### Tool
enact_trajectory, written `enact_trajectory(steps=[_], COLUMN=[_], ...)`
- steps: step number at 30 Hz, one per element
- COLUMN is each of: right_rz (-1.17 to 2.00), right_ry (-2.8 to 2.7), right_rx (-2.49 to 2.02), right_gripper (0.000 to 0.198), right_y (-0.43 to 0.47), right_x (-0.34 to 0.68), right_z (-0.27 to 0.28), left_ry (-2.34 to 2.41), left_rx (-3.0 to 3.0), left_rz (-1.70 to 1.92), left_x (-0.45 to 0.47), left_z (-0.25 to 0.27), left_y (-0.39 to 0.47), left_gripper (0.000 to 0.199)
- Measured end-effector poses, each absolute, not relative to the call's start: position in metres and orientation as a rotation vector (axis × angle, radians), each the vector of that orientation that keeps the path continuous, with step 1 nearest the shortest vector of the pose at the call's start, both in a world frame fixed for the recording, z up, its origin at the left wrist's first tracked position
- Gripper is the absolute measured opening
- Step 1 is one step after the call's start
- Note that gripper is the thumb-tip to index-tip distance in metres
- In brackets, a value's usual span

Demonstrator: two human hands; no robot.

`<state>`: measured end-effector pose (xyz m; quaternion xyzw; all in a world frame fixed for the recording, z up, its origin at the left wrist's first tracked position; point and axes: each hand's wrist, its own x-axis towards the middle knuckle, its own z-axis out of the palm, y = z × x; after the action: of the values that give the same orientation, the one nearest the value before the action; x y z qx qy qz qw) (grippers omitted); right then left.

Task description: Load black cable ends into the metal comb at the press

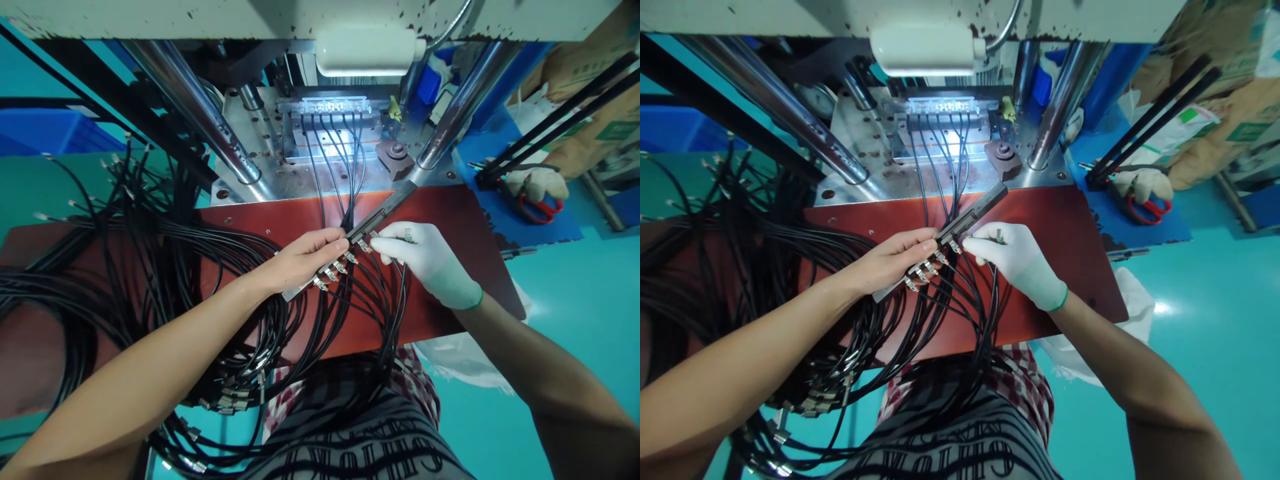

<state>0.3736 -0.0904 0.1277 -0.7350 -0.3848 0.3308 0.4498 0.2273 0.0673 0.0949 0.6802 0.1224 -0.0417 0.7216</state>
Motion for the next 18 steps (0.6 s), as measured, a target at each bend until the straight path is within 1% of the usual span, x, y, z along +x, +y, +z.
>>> enact_trajectory(steps=[4,11,14,17,18], right_rz=[0.822,0.79,0.802,0.835,0.836], right_ry=[-0.984,-1.008,-1.012,-0.855,-0.778], right_rx=[-1.81,-1.837,-1.805,-1.842,-1.848], right_gripper=[0.032,0.031,0.029,0.017,0.021], right_y=[-0.091,-0.091,-0.093,-0.102,-0.107], right_x=[0.374,0.374,0.374,0.375,0.376], right_z=[0.132,0.129,0.125,0.121,0.12], left_ry=[0.24,0.139,0.137,0.169,0.186], left_rx=[1.585,1.929,1.93,1.854,1.83], left_rz=[-0.089,0.016,0.018,0.008,0.001], left_x=[0.229,0.229,0.23,0.231,0.231], left_z=[0.096,0.103,0.101,0.097,0.096], left_y=[0.068,0.065,0.064,0.065,0.065], left_gripper=[0.036,0.033,0.034,0.036,0.036])
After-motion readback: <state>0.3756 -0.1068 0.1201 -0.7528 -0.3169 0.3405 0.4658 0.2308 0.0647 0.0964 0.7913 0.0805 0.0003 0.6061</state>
